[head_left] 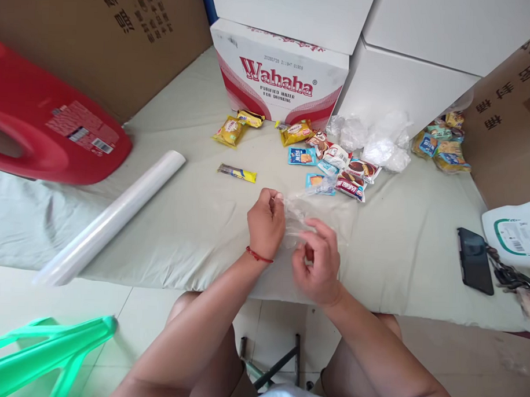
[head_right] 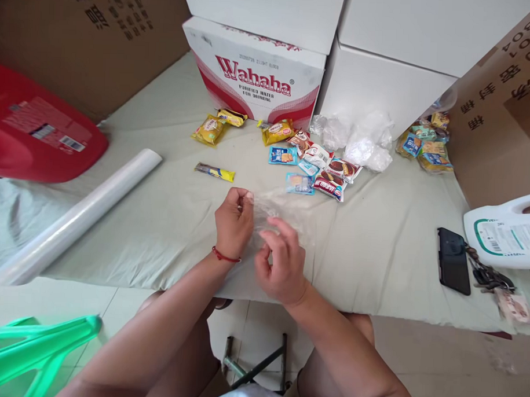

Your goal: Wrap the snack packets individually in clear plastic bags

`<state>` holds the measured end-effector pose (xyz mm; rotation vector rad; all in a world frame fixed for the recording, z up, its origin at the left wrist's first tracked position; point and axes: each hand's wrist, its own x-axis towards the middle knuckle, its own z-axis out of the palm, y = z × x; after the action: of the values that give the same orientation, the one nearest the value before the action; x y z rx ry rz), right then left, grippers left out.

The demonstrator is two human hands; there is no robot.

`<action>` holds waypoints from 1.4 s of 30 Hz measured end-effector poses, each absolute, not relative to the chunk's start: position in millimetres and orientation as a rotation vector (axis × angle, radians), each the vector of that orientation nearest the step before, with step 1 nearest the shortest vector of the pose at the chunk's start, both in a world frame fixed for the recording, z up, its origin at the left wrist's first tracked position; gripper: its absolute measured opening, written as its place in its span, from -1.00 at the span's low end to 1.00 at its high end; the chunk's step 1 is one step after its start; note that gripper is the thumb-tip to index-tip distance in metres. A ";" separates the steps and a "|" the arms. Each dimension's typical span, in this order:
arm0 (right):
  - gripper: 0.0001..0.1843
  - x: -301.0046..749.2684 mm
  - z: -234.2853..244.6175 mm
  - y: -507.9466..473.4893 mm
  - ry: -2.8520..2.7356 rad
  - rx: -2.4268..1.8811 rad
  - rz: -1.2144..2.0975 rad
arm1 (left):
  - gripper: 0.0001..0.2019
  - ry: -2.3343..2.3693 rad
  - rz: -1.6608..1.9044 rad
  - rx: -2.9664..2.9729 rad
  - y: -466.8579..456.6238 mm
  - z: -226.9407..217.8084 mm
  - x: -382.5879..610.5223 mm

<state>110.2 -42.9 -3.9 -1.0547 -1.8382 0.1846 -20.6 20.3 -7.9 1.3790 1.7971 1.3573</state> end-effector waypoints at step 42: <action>-0.68 173.3 -0.4 28.4 -0.994 -1.408 0.567 | -0.68 1.314 1.506 0.959 19.1 -1.5 -40.5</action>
<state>173.3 28.4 -0.4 -1.4076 -0.9937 0.5668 -40.5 19.1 -1.5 0.9586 1.3139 1.5064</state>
